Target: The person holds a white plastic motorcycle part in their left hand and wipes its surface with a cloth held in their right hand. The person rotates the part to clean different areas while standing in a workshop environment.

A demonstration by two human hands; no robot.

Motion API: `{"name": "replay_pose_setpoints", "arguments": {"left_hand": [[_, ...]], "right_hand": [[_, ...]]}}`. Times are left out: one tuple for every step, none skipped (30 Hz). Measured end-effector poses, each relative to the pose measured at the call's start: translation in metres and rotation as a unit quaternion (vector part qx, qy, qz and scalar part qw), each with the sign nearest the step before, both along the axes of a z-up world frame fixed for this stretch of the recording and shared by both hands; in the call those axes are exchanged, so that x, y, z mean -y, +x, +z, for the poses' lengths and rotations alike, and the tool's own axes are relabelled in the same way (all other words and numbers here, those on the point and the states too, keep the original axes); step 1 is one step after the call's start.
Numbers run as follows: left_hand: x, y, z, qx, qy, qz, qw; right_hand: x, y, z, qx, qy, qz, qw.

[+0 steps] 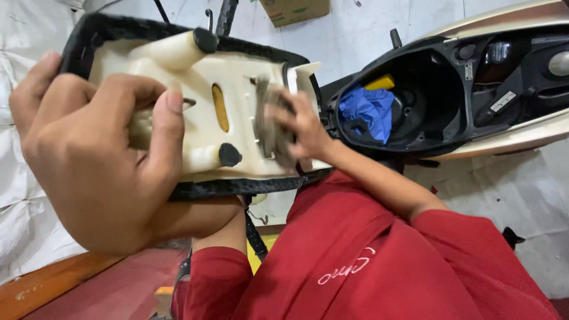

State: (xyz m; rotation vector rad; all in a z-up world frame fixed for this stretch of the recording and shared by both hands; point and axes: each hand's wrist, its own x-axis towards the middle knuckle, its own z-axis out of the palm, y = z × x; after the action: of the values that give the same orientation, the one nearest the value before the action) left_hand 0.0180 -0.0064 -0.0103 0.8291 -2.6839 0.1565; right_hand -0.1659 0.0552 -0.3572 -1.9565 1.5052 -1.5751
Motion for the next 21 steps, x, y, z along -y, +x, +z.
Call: {"name": "replay_pose_setpoints", "arguments": {"left_hand": [[-0.001,0.002,-0.001,-0.001,-0.002,0.001,1.000],[-0.001,0.005,-0.002,0.015,-0.007,0.005,1.000],[-0.005,0.010,-0.003,0.034,-0.008,0.010,0.999],[-0.004,0.006,-0.004,0.036,-0.007,0.013,0.999],[-0.004,0.003,-0.004,0.034,-0.010,0.009,0.999],[-0.003,-0.001,-0.004,0.031,-0.013,0.006,0.999],[-0.003,-0.004,-0.004,0.030,-0.016,0.006,0.999],[-0.002,-0.008,-0.003,0.031,-0.020,0.003,0.999],[-0.001,-0.011,-0.003,0.033,-0.024,0.002,0.999],[-0.002,-0.008,-0.008,0.033,-0.027,0.003,0.999],[-0.003,-0.005,-0.009,0.023,-0.022,0.016,0.999],[-0.003,-0.001,-0.011,0.012,-0.017,0.028,0.999],[-0.006,0.002,-0.012,0.014,-0.018,0.030,0.999],[-0.009,0.004,-0.012,0.007,-0.010,0.038,0.999],[-0.012,0.008,-0.012,-0.004,-0.005,0.048,0.999],[-0.014,0.005,-0.011,-0.004,-0.007,0.051,0.999],[-0.015,0.001,-0.010,-0.012,-0.006,0.059,0.998],[-0.016,-0.003,-0.009,-0.019,-0.004,0.066,0.998],[-0.015,-0.003,-0.009,-0.020,-0.006,0.070,0.997],[-0.015,-0.003,-0.009,-0.026,-0.002,0.064,0.998],[-0.013,-0.005,-0.009,-0.032,0.002,0.057,0.998]], "right_hand": [[-0.007,-0.005,0.006,-0.001,-0.002,0.001,1.000],[-0.014,-0.009,0.012,-0.009,-0.028,0.040,0.999],[-0.025,-0.010,0.018,-0.015,-0.050,0.080,0.995],[-0.021,-0.017,0.014,-0.013,-0.049,0.083,0.995],[-0.015,-0.024,0.010,-0.042,-0.031,0.065,0.996],[-0.010,-0.032,0.008,-0.071,-0.013,0.048,0.996],[0.000,-0.036,0.007,-0.073,-0.016,0.048,0.996],[0.010,-0.040,0.006,-0.009,0.051,0.022,0.998],[0.021,-0.043,0.005,0.057,0.117,-0.003,0.991],[0.019,-0.044,0.007,0.056,0.115,-0.001,0.992],[0.019,-0.042,0.010,0.058,0.117,-0.005,0.991],[0.020,-0.040,0.013,0.059,0.118,-0.009,0.991],[0.008,-0.036,0.018,0.061,0.118,-0.007,0.991],[-0.003,-0.032,0.022,0.033,0.076,0.051,0.995],[-0.012,-0.028,0.027,0.003,0.032,0.109,0.994],[-0.015,-0.030,0.027,0.002,0.029,0.112,0.993],[-0.018,-0.031,0.025,-0.007,-0.012,0.127,0.992],[-0.021,-0.032,0.023,-0.015,-0.053,0.143,0.988],[-0.011,-0.035,0.016,-0.016,-0.055,0.146,0.988],[-0.001,-0.038,0.010,-0.038,-0.027,0.100,0.994],[0.011,-0.042,0.004,-0.060,0.000,0.052,0.997]]}}
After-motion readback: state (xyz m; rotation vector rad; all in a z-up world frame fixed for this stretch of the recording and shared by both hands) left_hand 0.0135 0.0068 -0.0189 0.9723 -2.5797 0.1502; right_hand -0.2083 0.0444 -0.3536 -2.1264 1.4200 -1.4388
